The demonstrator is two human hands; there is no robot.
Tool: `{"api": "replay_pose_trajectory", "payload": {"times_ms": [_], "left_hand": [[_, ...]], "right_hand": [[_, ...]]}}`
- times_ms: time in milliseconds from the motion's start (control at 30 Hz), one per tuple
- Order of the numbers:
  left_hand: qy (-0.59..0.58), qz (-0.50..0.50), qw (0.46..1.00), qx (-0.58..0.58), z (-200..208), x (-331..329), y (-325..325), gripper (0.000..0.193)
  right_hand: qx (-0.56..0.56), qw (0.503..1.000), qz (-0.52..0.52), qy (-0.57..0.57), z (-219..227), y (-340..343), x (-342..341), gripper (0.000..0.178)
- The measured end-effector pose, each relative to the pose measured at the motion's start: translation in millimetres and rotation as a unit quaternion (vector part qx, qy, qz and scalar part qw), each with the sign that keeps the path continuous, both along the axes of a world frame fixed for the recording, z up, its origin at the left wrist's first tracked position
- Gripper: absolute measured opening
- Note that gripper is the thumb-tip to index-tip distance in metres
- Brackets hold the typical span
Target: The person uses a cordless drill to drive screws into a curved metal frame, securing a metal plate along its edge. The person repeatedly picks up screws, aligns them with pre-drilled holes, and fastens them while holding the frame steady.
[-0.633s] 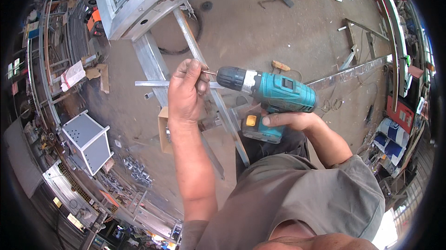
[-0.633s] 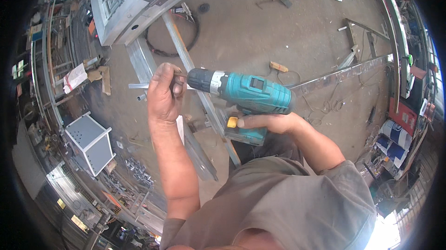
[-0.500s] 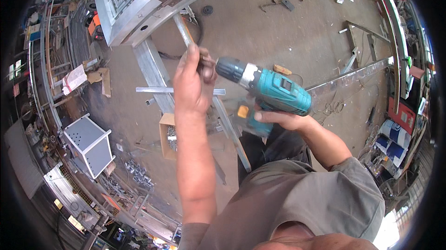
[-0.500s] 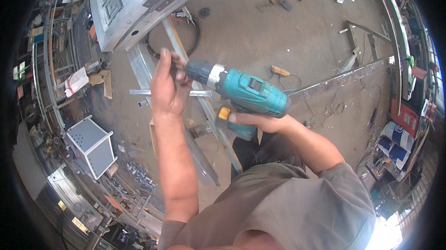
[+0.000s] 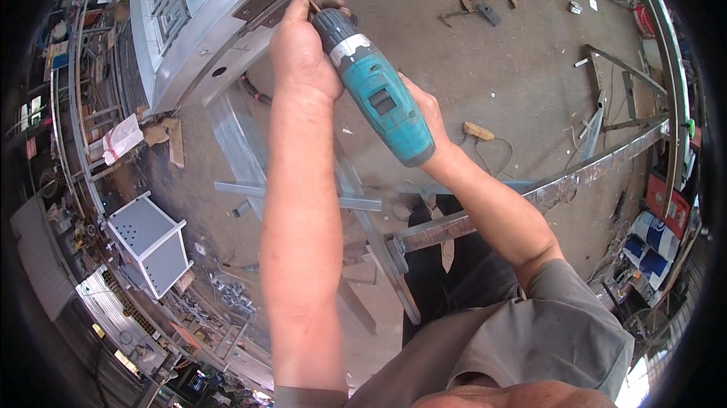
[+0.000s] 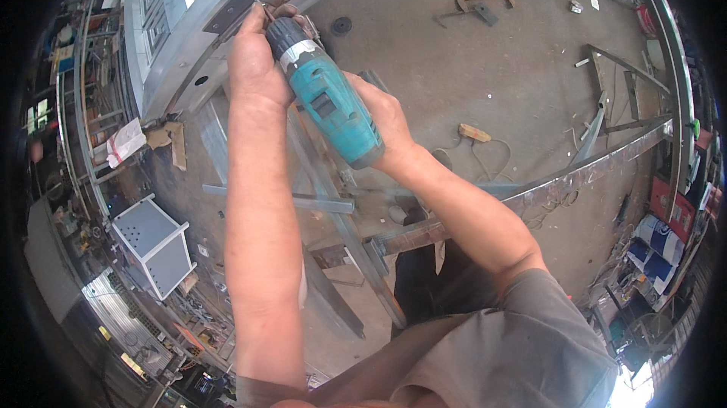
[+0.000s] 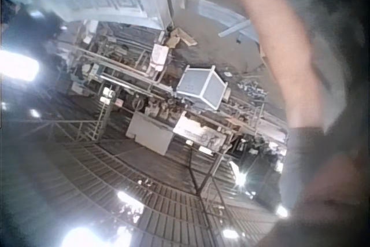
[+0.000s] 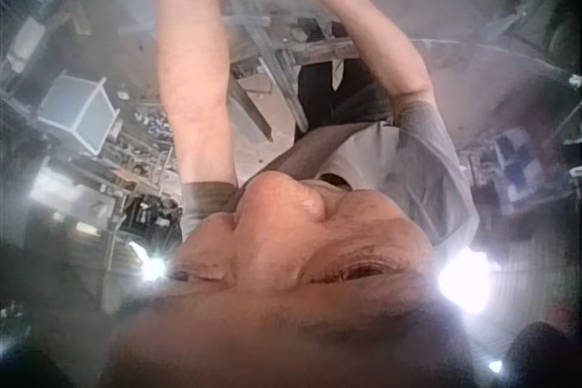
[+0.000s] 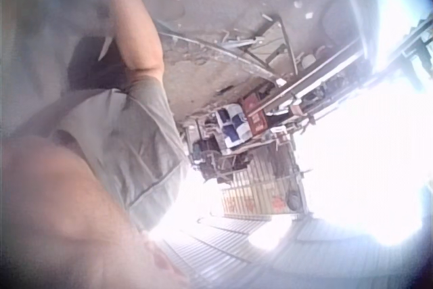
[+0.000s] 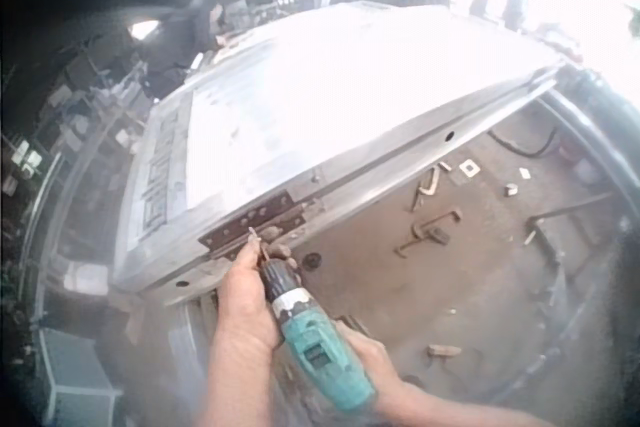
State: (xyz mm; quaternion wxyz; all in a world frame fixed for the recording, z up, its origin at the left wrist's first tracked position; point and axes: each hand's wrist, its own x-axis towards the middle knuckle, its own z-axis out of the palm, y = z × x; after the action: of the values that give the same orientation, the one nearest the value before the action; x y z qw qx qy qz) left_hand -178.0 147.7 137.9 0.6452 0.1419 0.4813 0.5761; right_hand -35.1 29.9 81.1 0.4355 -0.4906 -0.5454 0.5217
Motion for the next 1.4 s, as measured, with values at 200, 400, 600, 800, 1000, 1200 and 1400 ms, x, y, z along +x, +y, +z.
{"api": "replay_pose_trajectory", "payload": {"times_ms": [200,400,600,800,1000,1200,1400], "left_hand": [[0.033,0.004,0.999,0.005,-1,-6,10,0.032],[0.038,-0.008,0.999,0.006,0,-9,10,0.032],[0.057,-0.024,0.998,0.009,1,-13,12,0.03],[0.078,-0.024,0.996,0.017,2,-13,12,0.029],[0.058,-0.017,0.998,-0.001,2,-13,14,0.03],[0.059,-0.021,0.998,0.0,1,-14,13,0.031],[0.065,-0.024,0.998,-0.002,3,-13,13,0.031]], "right_hand": [[0.005,1.0,0.004,-0.018,0,10,-8,0.054],[0.042,0.999,-0.015,-0.014,-3,12,-14,0.032],[0.007,1.0,0.004,-0.01,-4,12,-14,0.055],[-0.003,1.0,0.0,0.009,-3,12,-17,0.058],[-0.016,1.0,-0.002,0.013,-1,10,-17,0.06],[-0.01,1.0,0.0,0.009,-1,10,-17,0.06],[-0.029,0.999,0.003,0.023,-1,10,-19,0.059]]}}
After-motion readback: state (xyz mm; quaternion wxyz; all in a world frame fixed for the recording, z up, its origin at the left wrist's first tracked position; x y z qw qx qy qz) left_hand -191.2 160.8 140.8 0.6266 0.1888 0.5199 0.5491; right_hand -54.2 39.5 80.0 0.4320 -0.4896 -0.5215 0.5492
